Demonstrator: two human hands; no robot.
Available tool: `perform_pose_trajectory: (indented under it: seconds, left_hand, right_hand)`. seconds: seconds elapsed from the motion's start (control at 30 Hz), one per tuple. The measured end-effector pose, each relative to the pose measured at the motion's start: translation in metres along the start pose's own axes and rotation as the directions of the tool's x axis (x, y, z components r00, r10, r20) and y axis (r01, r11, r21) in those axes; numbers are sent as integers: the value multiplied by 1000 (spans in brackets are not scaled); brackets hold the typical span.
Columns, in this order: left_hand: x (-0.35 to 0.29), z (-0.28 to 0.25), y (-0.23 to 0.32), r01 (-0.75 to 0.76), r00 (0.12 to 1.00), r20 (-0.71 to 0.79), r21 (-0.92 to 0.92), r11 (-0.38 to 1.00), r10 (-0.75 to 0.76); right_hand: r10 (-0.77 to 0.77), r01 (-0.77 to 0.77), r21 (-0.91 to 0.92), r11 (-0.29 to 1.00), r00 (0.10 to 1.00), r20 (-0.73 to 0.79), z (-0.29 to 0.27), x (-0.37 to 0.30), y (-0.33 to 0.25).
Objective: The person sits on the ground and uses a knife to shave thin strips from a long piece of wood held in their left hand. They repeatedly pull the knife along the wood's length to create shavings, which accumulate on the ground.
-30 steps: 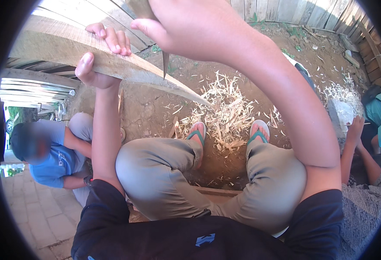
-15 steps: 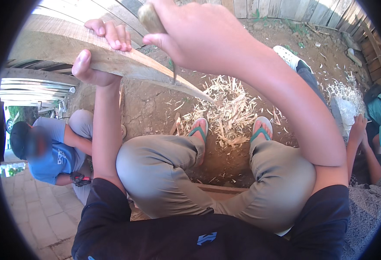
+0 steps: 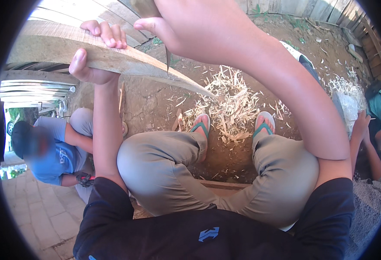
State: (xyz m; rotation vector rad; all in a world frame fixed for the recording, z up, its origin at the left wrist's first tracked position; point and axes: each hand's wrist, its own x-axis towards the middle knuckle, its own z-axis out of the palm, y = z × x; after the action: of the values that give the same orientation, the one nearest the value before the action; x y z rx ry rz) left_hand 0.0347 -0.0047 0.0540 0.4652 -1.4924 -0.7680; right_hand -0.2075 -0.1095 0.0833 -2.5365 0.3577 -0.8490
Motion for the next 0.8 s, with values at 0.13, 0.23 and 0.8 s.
perform_pose_trajectory:
  seconds: [0.13, 0.23, 0.8]
  left_hand:
    - [3, 3, 1, 2, 1000, -15, -67, 998, -3]
    - [6, 8, -3, -11, 1000, -5, -70, 997, 11]
    - [12, 12, -6, 12, 997, 76, -70, 998, -6]
  right_hand:
    - [-71, 69, 32, 997, 996, 56, -7, -8, -13]
    - [-58, 54, 40, 998, 992, 113, -19, -4, -12]
    - [-31, 1, 145, 989, 979, 202, -35, -6, -8]
